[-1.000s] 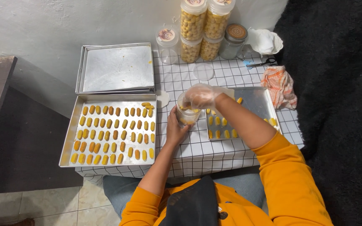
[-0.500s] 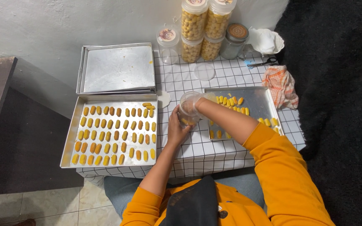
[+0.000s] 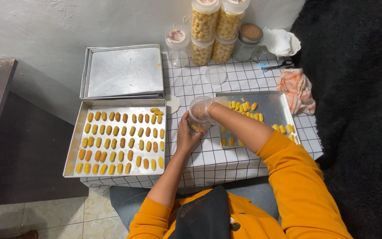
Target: The person transfers small yellow snack pieces from a metal tray into a clear plastic container using gloved hands. The person holds the container steady with the left hand while picking up snacks one by one with the right hand and placing them inside.
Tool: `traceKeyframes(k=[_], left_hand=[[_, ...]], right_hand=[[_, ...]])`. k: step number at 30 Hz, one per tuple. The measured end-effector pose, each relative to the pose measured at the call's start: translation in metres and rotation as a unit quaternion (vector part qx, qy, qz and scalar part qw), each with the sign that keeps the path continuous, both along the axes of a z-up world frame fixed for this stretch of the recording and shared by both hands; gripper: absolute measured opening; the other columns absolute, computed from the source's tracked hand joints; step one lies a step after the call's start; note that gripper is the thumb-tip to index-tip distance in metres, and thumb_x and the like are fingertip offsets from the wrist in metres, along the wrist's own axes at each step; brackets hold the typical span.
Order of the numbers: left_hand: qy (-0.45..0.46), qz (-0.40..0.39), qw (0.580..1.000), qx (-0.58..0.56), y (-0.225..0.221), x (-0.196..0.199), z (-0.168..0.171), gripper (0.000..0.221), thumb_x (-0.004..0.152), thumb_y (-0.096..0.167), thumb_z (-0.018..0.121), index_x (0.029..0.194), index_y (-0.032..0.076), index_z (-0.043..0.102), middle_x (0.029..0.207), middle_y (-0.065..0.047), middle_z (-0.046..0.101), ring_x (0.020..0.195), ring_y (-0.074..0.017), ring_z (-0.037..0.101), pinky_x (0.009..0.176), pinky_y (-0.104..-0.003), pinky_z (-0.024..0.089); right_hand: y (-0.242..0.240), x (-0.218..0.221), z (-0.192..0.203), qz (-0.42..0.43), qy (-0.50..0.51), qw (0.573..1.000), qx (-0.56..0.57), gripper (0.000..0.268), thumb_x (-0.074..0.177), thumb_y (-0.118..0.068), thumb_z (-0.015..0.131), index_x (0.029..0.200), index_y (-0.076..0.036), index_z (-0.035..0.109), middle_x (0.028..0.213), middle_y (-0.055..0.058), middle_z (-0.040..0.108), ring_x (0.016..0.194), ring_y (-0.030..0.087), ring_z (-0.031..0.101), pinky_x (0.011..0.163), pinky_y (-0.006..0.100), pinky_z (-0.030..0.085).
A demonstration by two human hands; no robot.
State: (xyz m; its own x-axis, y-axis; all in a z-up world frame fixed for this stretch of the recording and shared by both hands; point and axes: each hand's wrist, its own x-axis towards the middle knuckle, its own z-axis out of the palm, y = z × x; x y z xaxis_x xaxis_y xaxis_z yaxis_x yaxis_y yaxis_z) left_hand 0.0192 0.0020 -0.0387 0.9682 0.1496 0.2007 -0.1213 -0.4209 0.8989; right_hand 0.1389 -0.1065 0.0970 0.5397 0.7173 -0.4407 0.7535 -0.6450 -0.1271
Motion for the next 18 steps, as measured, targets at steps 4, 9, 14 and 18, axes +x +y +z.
traceKeyframes(k=[4,9,14,18], left_hand=[[-0.003,0.001,1.000,0.005,0.000,0.001,-0.001,0.111,0.062,0.011,0.094,0.153,0.008,0.031,0.145,-0.016,0.050,0.138,-0.0384,0.044,0.120,-0.050,0.030],[-0.012,0.003,1.000,0.008,0.001,0.002,-0.003,0.110,0.062,0.013,0.094,0.153,0.009,0.032,0.143,-0.015,0.051,0.136,-0.0383,0.046,0.120,-0.050,0.032],[-0.029,0.000,1.000,0.011,0.001,0.002,-0.007,0.109,0.061,0.012,0.092,0.152,0.007,0.032,0.144,-0.017,0.051,0.136,-0.0398,0.046,0.120,-0.050,0.032],[-0.016,0.002,1.000,0.004,0.000,0.000,-0.003,0.111,0.060,0.011,0.092,0.153,0.006,0.032,0.144,-0.018,0.050,0.138,-0.0392,0.045,0.120,-0.049,0.031]], right_hand=[[-0.002,-0.001,-0.004,-0.006,0.003,1.000,0.010,0.022,0.091,-0.025,0.063,0.104,-0.031,0.080,0.106,0.000,0.078,0.108,0.023,0.072,0.098,0.037,0.055],[-0.004,0.000,-0.004,-0.013,0.004,1.000,0.023,0.023,0.092,-0.025,0.062,0.104,-0.030,0.080,0.106,0.000,0.078,0.108,0.022,0.072,0.099,0.037,0.055],[-0.027,-0.008,-0.019,-0.024,0.004,0.999,0.035,0.023,0.093,-0.025,0.060,0.105,-0.029,0.080,0.106,0.001,0.078,0.108,0.022,0.072,0.099,0.036,0.054],[-0.034,-0.007,0.029,-0.122,0.014,0.984,0.130,0.026,0.094,-0.034,0.063,0.117,-0.037,0.073,0.107,-0.007,0.076,0.106,0.013,0.072,0.093,0.033,0.057]])
